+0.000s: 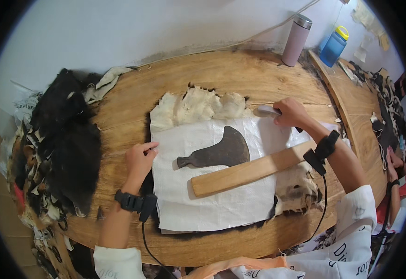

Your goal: Cutting and preparing fur pelts using a stencil and hand knife.

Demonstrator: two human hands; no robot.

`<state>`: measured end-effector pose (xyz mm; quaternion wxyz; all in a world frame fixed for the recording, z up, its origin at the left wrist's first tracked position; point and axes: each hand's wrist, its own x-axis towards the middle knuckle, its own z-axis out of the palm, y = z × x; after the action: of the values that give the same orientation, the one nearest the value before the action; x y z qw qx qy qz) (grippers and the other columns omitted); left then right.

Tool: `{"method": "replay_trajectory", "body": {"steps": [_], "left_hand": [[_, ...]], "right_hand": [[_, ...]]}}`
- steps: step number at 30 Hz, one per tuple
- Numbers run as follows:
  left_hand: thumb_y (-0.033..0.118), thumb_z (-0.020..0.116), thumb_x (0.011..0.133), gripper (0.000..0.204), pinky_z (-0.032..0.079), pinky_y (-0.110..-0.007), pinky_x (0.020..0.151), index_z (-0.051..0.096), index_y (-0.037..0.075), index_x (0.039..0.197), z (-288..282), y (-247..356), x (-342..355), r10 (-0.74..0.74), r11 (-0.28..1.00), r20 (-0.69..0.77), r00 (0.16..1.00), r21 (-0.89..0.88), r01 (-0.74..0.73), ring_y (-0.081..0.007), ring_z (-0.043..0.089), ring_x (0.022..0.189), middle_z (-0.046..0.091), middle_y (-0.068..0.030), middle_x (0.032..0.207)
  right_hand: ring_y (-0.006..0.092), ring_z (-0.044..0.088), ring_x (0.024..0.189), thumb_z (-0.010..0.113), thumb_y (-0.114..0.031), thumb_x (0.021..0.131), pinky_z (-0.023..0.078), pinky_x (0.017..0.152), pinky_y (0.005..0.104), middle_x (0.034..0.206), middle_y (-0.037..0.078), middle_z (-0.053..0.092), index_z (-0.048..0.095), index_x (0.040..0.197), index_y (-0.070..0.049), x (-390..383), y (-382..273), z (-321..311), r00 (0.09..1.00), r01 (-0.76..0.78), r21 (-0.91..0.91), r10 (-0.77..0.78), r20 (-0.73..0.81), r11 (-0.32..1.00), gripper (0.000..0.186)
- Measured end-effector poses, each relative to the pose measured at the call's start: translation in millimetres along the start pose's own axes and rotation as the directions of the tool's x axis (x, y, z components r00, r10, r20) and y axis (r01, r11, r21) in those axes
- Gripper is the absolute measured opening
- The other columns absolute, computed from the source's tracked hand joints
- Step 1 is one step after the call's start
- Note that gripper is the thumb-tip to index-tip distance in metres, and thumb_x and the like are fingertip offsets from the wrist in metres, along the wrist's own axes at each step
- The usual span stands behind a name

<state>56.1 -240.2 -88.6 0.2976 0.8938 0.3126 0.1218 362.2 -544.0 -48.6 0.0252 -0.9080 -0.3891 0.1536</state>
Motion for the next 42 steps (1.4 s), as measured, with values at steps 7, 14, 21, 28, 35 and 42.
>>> {"method": "replay_trajectory", "body": {"steps": [7,14,21,28,35,42], "left_hand": [[0.009,0.064,0.074,0.009,0.046,-0.032,0.055,0.066,0.003,0.08,-4,33,-101,0.016,0.996,0.048,0.999,-0.089,-0.011,-0.0232,0.059,0.061,0.06,-0.0116,0.07],[0.006,0.063,0.073,0.009,0.048,-0.032,0.056,0.066,0.005,0.081,33,86,-170,-0.041,0.945,0.233,0.972,-0.308,0.113,-0.0259,0.06,0.059,0.061,-0.0123,0.07],[0.012,0.063,0.077,0.012,0.049,-0.031,0.06,0.066,0.005,0.086,15,103,-168,0.191,0.96,0.239,0.952,-0.247,-0.131,-0.0252,0.062,0.07,0.063,-0.0095,0.083],[0.035,0.065,0.075,0.049,0.026,-0.053,0.097,0.054,0.016,0.119,4,76,-171,0.436,0.877,0.352,0.829,0.042,-0.479,-0.0344,0.03,0.125,0.042,-0.0065,0.133],[0.038,0.064,0.075,0.059,0.022,-0.057,0.099,0.046,0.021,0.129,4,75,-177,0.361,0.851,0.457,0.813,0.194,-0.487,-0.0338,0.024,0.13,0.031,-0.0071,0.141],[0.036,0.063,0.077,0.06,0.024,-0.055,0.098,0.043,0.021,0.131,7,63,-178,0.41,0.821,0.44,0.799,0.204,-0.533,-0.0326,0.025,0.13,0.031,-0.007,0.142]], "right_hand": [[0.0325,0.061,0.079,0.059,-0.011,0.068,0.049,0.064,0.0423,0.08,0.013,0.061,0.064,0.082,-0.008,89,-41,-2,0.879,0.204,-0.353,-0.329,-0.345,0.913,0.015],[0.0286,0.063,0.075,0.057,-0.008,0.069,0.049,0.065,0.0383,0.079,0.009,0.064,0.065,0.079,-0.01,166,-183,7,0.691,0.482,-0.504,-0.665,-0.285,0.717,0.013],[0.0306,0.061,0.075,0.061,-0.013,0.072,0.048,0.064,0.0419,0.085,0.007,0.059,0.06,0.089,-0.012,115,-226,5,0.55,0.65,-0.345,-0.733,-0.402,0.677,0.017],[0.0338,0.061,0.075,0.064,-0.037,0.074,0.048,0.062,0.0437,0.075,0.015,0.062,0.061,0.081,-0.01,49,-160,-8,0.91,0.171,-0.047,-0.176,-0.375,0.984,0.029],[0.0335,0.063,0.086,0.066,-0.046,0.065,0.049,0.074,0.039,0.089,0.02,0.063,0.046,0.1,0.004,42,-149,16,0.952,-0.083,0.174,0.13,-0.278,0.981,0.064],[0.0349,0.063,0.081,0.064,-0.035,0.061,0.049,0.07,0.04,0.086,0.021,0.063,0.048,0.097,0.004,-15,-129,6,0.946,-0.171,0.191,0.215,-0.244,0.967,0.055]]}}
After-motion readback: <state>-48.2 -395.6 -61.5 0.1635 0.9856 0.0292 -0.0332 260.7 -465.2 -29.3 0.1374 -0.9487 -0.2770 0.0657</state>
